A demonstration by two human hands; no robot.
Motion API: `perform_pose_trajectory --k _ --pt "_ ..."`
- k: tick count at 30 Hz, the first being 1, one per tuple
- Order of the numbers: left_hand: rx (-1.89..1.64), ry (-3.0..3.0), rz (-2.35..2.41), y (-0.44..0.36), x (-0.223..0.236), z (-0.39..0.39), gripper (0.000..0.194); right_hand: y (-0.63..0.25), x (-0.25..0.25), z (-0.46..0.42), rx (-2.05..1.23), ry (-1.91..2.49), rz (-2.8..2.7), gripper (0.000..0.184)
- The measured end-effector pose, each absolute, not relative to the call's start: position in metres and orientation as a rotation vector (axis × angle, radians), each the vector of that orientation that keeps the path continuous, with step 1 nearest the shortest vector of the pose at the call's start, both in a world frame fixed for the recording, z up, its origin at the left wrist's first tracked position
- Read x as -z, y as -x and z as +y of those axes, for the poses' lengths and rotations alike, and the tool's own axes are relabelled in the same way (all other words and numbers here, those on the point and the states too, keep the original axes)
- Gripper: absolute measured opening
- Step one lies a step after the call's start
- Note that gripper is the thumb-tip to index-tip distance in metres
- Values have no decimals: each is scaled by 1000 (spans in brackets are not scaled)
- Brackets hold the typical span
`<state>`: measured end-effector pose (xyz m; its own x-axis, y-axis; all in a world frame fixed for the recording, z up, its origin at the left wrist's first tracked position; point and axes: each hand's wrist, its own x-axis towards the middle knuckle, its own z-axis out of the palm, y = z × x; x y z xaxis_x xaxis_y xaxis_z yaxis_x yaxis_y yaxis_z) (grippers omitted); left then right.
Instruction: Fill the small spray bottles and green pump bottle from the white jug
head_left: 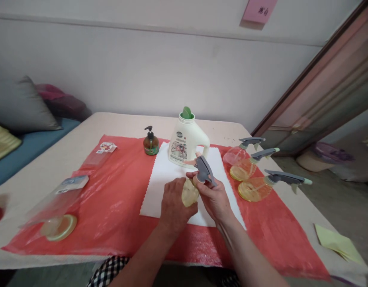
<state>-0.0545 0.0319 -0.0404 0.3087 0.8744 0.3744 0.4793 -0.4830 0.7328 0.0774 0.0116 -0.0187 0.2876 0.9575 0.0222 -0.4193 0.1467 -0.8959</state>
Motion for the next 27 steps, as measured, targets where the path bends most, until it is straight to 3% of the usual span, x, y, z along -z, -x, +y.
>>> perform_pose_trajectory --k 8,17,27 --pt "-1255 -2132 1262 49 54 31 62 -60 31 15 -1051 969 -679 35" --pt "-852 -1817 1060 60 32 35 74 -91 16 10 -1261 874 -741 41" --pt "-1086 -1993 1242 55 38 33 61 -53 24 17 -1103 903 -423 34"
